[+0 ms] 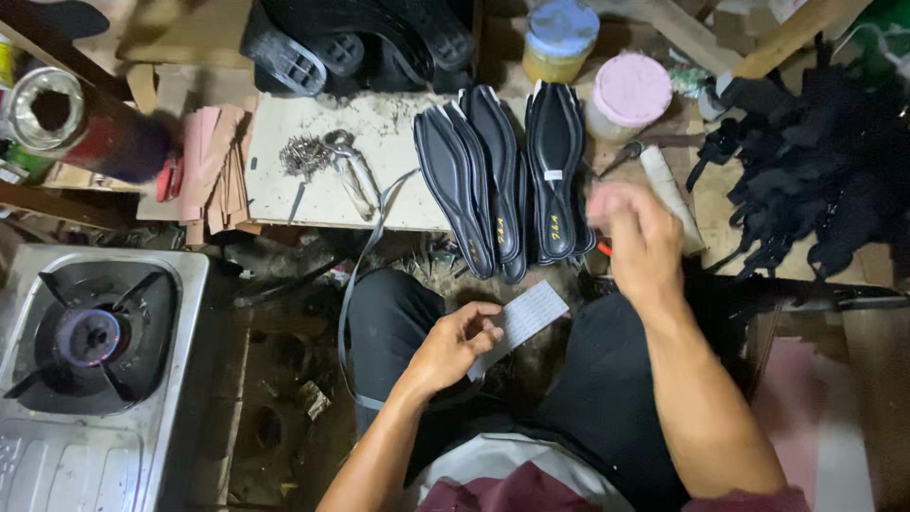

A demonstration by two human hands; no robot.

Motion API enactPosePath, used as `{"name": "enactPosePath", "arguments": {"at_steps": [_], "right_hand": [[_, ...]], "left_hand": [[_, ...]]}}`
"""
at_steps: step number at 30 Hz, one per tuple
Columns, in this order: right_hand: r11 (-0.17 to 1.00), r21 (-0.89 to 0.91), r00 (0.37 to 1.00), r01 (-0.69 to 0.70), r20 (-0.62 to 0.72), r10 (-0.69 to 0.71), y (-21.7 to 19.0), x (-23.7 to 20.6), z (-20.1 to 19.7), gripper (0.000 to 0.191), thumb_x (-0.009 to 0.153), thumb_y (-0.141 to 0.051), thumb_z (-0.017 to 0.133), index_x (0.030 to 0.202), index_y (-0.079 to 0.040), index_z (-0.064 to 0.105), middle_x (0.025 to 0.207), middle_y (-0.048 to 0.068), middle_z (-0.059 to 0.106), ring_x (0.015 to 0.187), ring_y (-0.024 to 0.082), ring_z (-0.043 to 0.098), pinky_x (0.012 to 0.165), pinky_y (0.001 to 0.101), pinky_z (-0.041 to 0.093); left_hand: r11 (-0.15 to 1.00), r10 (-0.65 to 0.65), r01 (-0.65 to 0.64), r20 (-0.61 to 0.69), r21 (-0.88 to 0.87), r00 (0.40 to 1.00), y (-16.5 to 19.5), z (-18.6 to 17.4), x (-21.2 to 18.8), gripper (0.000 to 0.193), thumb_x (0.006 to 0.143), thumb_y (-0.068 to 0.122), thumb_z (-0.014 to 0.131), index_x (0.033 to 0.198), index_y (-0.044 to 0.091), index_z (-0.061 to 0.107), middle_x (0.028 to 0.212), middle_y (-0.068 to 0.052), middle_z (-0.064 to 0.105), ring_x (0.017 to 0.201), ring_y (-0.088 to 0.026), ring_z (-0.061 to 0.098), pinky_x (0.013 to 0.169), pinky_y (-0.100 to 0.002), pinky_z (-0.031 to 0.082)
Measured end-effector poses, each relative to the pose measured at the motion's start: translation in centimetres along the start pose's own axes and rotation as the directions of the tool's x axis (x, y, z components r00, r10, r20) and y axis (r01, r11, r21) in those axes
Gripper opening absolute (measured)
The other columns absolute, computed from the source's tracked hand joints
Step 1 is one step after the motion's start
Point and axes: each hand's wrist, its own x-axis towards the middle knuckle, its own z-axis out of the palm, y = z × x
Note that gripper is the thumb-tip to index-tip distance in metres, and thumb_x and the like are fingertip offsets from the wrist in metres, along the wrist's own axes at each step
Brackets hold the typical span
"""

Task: The person sits at a cluttered workbench in a shoe workshop, peels small white adhesive labels from a printed sticker sheet, and presses each label onto black shoe insoles one at a time. They stack the labeled insoles together and handle beige insole pairs, arranging finished insoles on the bench.

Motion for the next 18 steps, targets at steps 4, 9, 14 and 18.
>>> {"name": "enactPosePath", "arguments": {"at_steps": [4, 9, 14, 18], "right_hand": [[0.926, -0.291, 0.967, 0.240, 0.150, -0.204, 0.2, -5.9, -2.4, 0.010, 0.096, -0.009, 0.068, 0.097, 0.000, 0.073, 0.098, 0.012, 0.076, 0.090, 0.017, 0.073, 0.079, 0.0298, 0.056], [0.898, -0.412, 0.987, -0.156, -0.042, 0.152, 4.0, -11.9, -5.0, 0.025, 0.085, -0.015, 0.081, 0.076, 0.002, 0.066, 0.071, 0.011, 0.067, 0.059, 0.020, 0.061, 0.057, 0.0333, 0.049], [0.848, -0.487, 0.974, -0.211, -0.180, 0.139, 7.6, -14.7, -4.9, 0.034, 0.084, -0.017, 0.082, 0.064, -0.002, 0.059, 0.063, 0.011, 0.057, 0.053, 0.024, 0.055, 0.054, 0.0379, 0.044], [0.841, -0.526, 0.984, -0.125, -0.174, 0.037, 8.0, -15.2, -4.5, 0.033, 0.086, -0.015, 0.077, 0.063, -0.005, 0.056, 0.062, 0.010, 0.053, 0.055, 0.029, 0.054, 0.053, 0.0408, 0.042]], "left_hand": [[0.976, -0.026, 0.024, 0.005, 0.215, 1.000, -0.4, 0.5, 1.9, 0.040, 0.087, 0.010, 0.068, 0.127, 0.005, 0.063, 0.107, -0.010, 0.077, 0.099, -0.018, 0.072, 0.086, -0.032, 0.055], [0.816, -0.082, 0.071, -0.006, 0.573, 0.997, -2.9, 2.7, 7.3, 0.041, 0.085, 0.029, 0.070, 0.121, 0.009, 0.070, 0.109, -0.019, 0.074, 0.103, -0.034, 0.071, 0.090, -0.042, 0.055], [0.593, -0.092, -0.012, 0.082, 0.805, 0.992, -8.9, 4.3, 11.8, 0.043, 0.086, 0.039, 0.067, 0.116, 0.008, 0.070, 0.105, -0.022, 0.072, 0.099, -0.039, 0.069, 0.087, -0.048, 0.053], [0.319, -0.459, -0.016, 0.169, 0.948, 0.872, -15.5, 3.5, 13.0, 0.037, 0.098, 0.038, 0.049, 0.101, 0.014, 0.078, 0.106, -0.013, 0.075, 0.098, -0.033, 0.072, 0.086, -0.047, 0.056]]}}
